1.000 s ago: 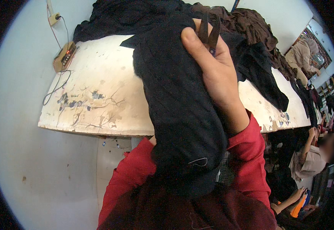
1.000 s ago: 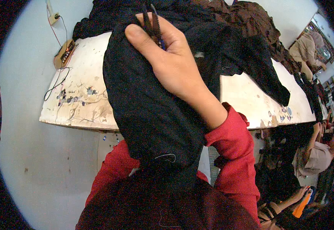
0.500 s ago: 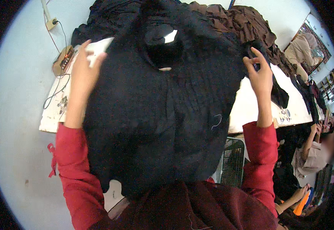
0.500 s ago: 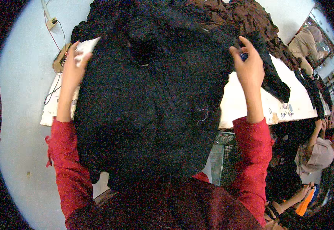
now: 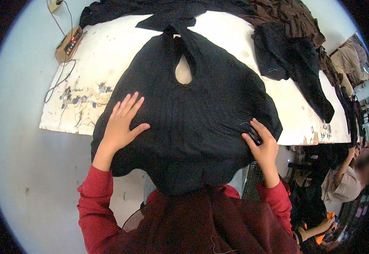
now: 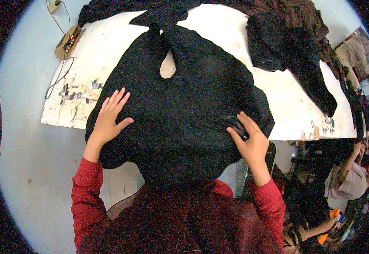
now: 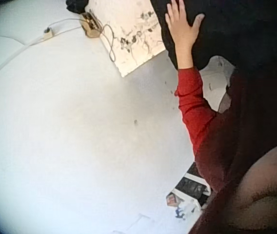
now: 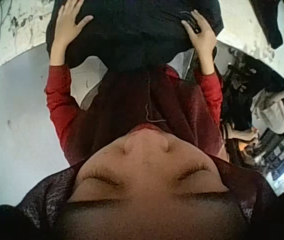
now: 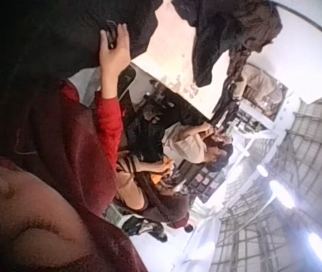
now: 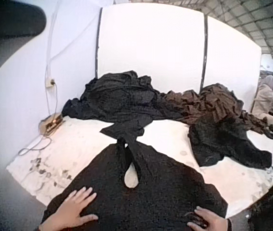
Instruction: The person uses a small blade to cut a black garment laid on a table. They repeatedly lift and reposition the fabric to access different areas, making small cuts along seams and edges. The garment is manipulated throughout the process to expose new sections for cutting.
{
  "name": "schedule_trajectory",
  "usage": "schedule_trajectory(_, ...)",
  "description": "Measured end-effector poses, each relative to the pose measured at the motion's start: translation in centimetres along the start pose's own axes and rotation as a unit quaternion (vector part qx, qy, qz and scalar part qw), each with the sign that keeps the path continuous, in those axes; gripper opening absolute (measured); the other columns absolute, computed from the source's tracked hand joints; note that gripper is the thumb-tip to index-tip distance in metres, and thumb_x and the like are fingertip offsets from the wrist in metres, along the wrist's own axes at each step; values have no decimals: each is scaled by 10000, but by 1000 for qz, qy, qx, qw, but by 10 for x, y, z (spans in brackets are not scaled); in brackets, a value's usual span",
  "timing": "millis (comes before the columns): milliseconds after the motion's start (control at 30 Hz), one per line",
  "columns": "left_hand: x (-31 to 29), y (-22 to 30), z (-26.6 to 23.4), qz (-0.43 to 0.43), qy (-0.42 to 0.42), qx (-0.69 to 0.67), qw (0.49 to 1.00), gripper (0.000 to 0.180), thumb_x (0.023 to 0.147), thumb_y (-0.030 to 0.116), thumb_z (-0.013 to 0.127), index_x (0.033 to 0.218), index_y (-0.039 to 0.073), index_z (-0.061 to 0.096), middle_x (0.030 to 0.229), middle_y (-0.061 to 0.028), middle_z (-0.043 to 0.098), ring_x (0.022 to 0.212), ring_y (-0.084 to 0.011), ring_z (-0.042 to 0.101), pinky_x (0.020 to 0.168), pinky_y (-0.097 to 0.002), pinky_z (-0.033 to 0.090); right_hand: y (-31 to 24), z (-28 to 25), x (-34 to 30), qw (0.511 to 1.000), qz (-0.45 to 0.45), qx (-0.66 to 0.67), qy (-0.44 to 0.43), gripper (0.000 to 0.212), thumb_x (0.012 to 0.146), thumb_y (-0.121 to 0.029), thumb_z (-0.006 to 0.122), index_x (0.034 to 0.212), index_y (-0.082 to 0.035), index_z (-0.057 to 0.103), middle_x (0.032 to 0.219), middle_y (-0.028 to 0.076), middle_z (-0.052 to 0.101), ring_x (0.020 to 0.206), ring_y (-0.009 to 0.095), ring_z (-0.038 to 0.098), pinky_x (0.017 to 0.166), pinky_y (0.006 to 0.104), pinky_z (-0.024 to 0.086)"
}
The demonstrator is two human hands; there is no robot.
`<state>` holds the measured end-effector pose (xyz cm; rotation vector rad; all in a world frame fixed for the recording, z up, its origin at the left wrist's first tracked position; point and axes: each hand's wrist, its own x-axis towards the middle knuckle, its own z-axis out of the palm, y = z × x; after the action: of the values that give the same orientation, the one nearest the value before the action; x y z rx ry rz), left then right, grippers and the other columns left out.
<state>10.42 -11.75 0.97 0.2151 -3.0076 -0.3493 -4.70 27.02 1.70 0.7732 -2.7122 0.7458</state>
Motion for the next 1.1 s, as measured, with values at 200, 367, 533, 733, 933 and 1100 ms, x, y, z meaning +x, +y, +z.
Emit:
schedule_trajectory(200, -6, 20, 2, 9, 122, -53, 991, 589, 851, 340, 710, 1367, 115, 533, 1486, -115, 434, 1395, -332, 369, 1152, -483, 261, -6, -12, 7, 980, 109, 167, -18, 309, 813, -165, 768, 1084, -27, 711, 1099, 123, 713, 972, 208, 695, 855, 304, 520)
schedule_trajectory(367, -2, 78, 9, 94, 145, -197, 965, 573, 829, 312, 726, 1332, 94, 557, 1413, -110, 509, 1357, -335, 419, 1124, -484, 295, -62, -7, 27, 968, -78, 230, -56, 352, 739, -116, 817, 1064, -39, 706, 1028, 126, 699, 954, 240, 682, 843, 326, 522)
schedule_trajectory(533, -2, 83, 32, 62, 120, -115, 984, 735, 841, 490, 671, 1429, 98, 468, 1488, -119, 436, 1401, -332, 363, 1151, -501, 235, -20, 20, 46, 999, -33, 35, -23, 148, 820, -127, 733, 962, -93, 713, 936, 88, 671, 887, 324, 664, 773, 367, 528)
schedule_trajectory(733, -1, 87, 29, 59, 150, -171, 972, 507, 843, 374, 700, 1275, 121, 617, 1389, -96, 516, 1328, -330, 428, 1115, -481, 299, -39, 8, 49, 967, 37, 249, -20, 148, 823, -57, 726, 967, -27, 707, 890, 42, 683, 863, 141, 633, 804, 273, 471)
schedule_trajectory(933, 22, 82, 27, 117, 126, -227, 958, 144, 835, 182, 707, 948, 93, 708, 1164, -46, 611, 1221, -280, 500, 1046, -450, 367, -77, 29, 40, 940, -38, 276, -195, 311, 772, -77, 777, 1063, -10, 692, 980, 89, 667, 913, 157, 634, 833, 276, 471)
schedule_trajectory(1100, 23, 74, 35, 105, 108, -307, 940, 87, 845, 151, 691, 876, 72, 674, 1071, -41, 630, 1183, -262, 525, 1042, -425, 371, -99, 21, 52, 948, -91, 177, -250, 373, 748, -207, 800, 1075, -50, 712, 875, 106, 683, 789, 229, 673, 715, 301, 505)
